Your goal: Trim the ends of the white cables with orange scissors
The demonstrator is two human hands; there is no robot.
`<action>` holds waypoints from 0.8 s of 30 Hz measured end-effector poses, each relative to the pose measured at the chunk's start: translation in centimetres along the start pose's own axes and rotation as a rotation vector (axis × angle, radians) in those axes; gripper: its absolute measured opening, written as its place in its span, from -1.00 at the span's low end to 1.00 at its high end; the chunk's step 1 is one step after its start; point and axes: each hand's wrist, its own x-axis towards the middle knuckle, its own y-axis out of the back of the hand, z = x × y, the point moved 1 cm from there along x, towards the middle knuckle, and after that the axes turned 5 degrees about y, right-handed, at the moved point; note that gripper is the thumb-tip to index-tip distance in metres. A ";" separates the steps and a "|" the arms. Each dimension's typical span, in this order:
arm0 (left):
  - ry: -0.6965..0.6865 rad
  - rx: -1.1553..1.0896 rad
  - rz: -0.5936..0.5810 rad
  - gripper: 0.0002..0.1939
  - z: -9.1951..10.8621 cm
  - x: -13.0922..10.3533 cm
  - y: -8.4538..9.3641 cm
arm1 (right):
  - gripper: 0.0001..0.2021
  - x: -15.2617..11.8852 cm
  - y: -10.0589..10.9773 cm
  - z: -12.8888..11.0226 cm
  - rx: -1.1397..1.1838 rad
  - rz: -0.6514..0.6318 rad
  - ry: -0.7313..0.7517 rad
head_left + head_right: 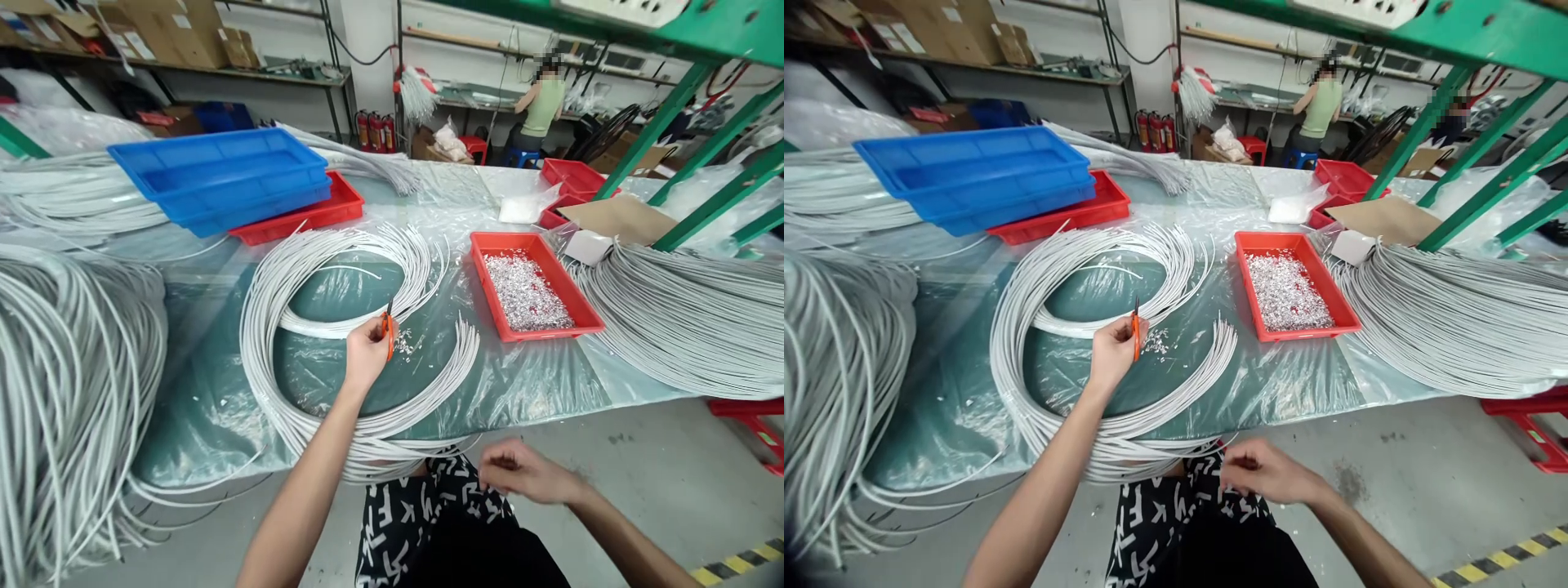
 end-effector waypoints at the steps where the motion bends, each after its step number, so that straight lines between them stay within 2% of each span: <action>1: 0.003 0.006 0.005 -0.72 0.0 0.0 0.0 | -0.62 0.3 1.0 -0.9 -0.134 0.101 0.082; 3: 0.016 0.018 -0.001 -0.72 -0.1 0.1 0.0 | -0.68 1.3 3.3 -1.9 -0.404 0.340 0.170; 5: 0.010 0.026 -0.026 -0.73 -0.1 0.1 0.0 | -0.75 2.8 5.5 -2.1 -0.627 0.517 0.147; 6: 0.013 0.026 -0.032 -0.73 -0.1 0.1 0.0 | -0.75 3.7 6.4 -2.1 -0.715 0.566 0.118; 10: 0.024 0.033 -0.038 -0.70 -0.3 0.2 0.0 | -0.56 7.0 8.5 -2.0 -0.976 0.630 -0.061; 14: 0.042 0.021 -0.024 -0.71 -0.7 0.3 0.2 | -0.55 8.6 9.0 -2.5 -1.078 0.642 -0.165; 19: 0.038 0.028 -0.025 -0.71 -0.7 0.3 0.2 | -0.63 8.0 9.4 -2.0 -1.028 0.704 -0.135; 24: 0.019 0.025 -0.030 -0.70 -0.2 0.2 0.2 | -0.69 7.4 10.3 -0.8 -0.898 0.741 -0.030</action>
